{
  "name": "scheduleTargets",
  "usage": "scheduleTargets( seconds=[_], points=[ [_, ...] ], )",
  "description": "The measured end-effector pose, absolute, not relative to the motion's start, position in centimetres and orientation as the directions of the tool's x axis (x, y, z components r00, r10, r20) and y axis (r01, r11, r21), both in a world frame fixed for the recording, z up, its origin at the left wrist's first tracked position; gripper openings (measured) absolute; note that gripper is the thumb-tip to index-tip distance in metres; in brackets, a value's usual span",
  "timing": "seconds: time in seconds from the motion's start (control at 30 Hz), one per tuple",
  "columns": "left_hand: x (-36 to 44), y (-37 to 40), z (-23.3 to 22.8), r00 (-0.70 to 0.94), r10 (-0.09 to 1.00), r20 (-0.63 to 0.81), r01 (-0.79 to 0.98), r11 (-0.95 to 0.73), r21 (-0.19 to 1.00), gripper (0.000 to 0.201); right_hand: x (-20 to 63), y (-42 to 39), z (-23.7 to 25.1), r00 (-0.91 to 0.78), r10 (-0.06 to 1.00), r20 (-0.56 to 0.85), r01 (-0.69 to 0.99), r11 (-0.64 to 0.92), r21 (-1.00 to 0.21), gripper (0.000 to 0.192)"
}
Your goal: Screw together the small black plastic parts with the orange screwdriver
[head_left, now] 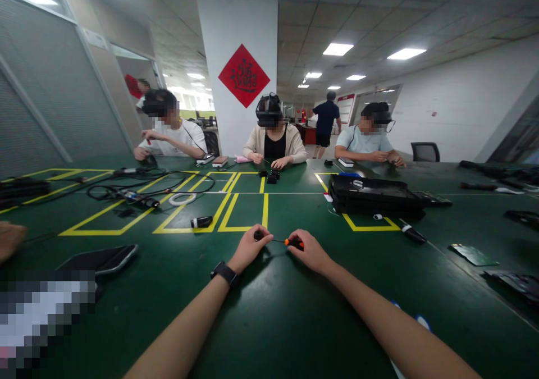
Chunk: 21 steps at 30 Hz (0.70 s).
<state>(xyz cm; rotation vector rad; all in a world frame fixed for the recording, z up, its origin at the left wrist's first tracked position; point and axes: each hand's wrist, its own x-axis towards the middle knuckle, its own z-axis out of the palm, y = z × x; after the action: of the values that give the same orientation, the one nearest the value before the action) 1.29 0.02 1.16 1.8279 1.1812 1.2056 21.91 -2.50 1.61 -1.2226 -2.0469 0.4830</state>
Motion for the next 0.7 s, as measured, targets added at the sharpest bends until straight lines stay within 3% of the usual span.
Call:
scheduleTargets(
  seconds=[0.23, 0.7],
  points=[
    [0.97, -0.18, 1.47, 0.257, 0.903, 0.344, 0.281, -0.411, 0.867, 0.018, 22.09, -2.48, 1.64, -0.356, 0.849, 0.391, 0.601, 0.528, -0.601, 0.010],
    [0.64, -0.20, 1.53, 0.322, 0.882, 0.343, 0.247, -0.428, 0.869, 0.019, 22.13, -2.31, 1.36, -0.352, 0.862, 0.364, 0.606, 0.506, -0.614, 0.020]
  ],
)
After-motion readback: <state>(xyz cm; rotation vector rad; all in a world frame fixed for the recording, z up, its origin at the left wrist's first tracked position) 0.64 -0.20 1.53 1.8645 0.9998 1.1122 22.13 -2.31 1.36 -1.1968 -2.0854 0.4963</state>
